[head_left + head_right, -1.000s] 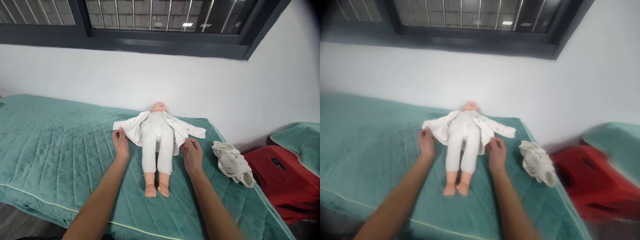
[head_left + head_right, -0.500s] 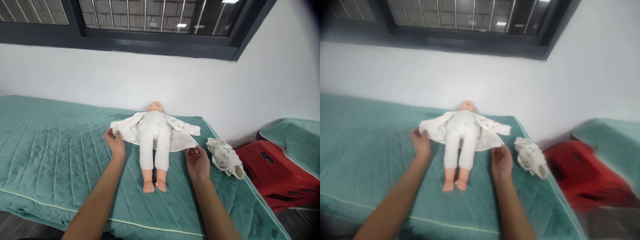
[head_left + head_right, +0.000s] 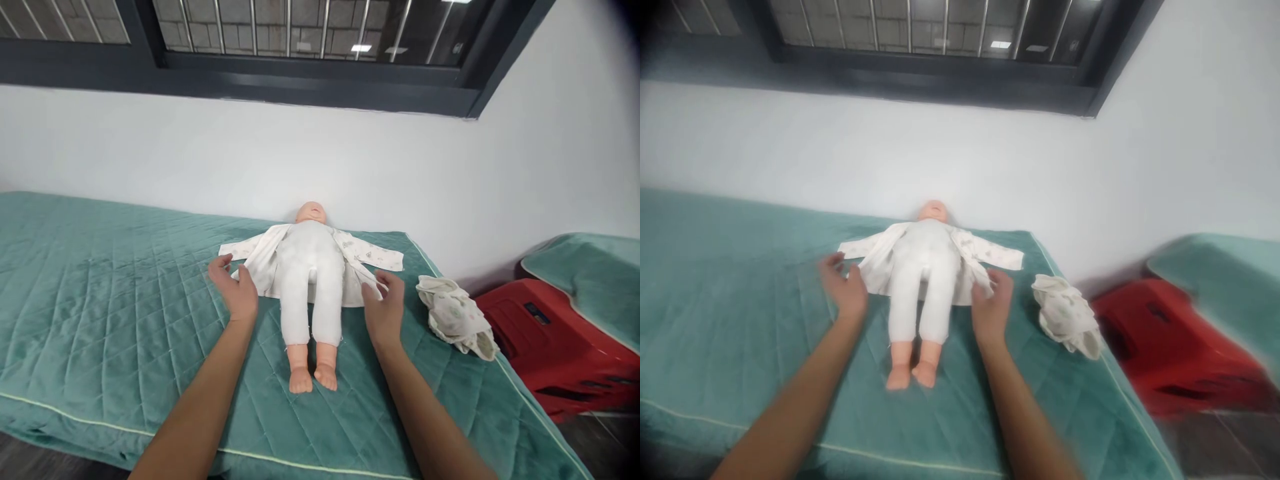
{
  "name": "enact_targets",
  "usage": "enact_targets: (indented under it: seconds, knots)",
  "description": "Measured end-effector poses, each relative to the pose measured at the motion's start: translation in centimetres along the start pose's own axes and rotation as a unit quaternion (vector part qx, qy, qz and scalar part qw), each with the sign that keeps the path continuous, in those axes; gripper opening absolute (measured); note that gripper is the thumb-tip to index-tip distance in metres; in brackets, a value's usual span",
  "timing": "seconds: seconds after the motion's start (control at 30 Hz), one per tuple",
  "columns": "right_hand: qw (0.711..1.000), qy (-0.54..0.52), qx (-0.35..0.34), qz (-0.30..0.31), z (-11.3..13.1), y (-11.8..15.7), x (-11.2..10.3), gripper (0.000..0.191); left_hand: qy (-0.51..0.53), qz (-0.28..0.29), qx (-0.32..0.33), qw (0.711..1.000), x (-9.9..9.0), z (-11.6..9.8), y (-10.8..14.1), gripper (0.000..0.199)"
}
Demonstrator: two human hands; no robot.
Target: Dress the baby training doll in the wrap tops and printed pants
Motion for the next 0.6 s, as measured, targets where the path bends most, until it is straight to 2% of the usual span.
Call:
enact_targets:
  seconds: [0.07, 0.13, 0.23, 0.3, 0.37, 0.47, 0.53, 0.6]
  knots:
    - [0.994, 0.065, -0.056, 0.061, 0.2, -1.8, 2.3, 0.037, 0.002, 0.021, 0.022, 1.0, 0.5, -0.2, 0.1, 0.032]
    - [0.984, 0.122, -0.078, 0.106, 0.3, -4.0, 4.6, 0.033, 0.013, 0.036, 0.014, 0.999, 0.8, -0.2, 0.2, 0.03]
    - [0.975, 0.151, -0.029, 0.158, -0.3, -7.5, 7.0, 0.014, 0.029, 0.045, -0.01, 0.999, 0.9, -0.2, 0.2, 0.027]
    - [0.977, 0.149, 0.019, 0.152, -1.1, -9.8, 7.5, 0.013, 0.037, 0.042, -0.02, 0.998, 0.9, -0.3, 0.1, 0.026]
    - [0.981, 0.147, 0.052, 0.118, -2.0, -11.9, 7.1, 0.014, 0.042, 0.036, -0.028, 0.998, 0.9, -0.4, 0.0, 0.025]
    - [0.982, 0.153, 0.085, 0.066, -3.5, -13.8, 5.1, 0.021, 0.045, 0.035, -0.038, 0.998, 1.0, -0.4, -0.1, 0.024]
    - [0.98, 0.17, 0.074, 0.068, -4.1, -14.0, 3.1, 0.029, 0.047, 0.037, -0.041, 0.997, 1.0, -0.4, -0.1, 0.025]
    - [0.967, 0.231, 0.018, 0.111, -4.0, -13.3, 0.7, 0.033, 0.046, 0.04, -0.039, 0.997, 1.0, -0.4, 0.0, 0.025]
Point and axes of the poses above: each hand's wrist, its own y-axis away from the middle knuckle, its own x-axis out of the palm, z = x × y, the point moved 4 cm from there along -y, towards the middle knuckle, and after that the axes turned 6 degrees about x, right-handed, at the moved point
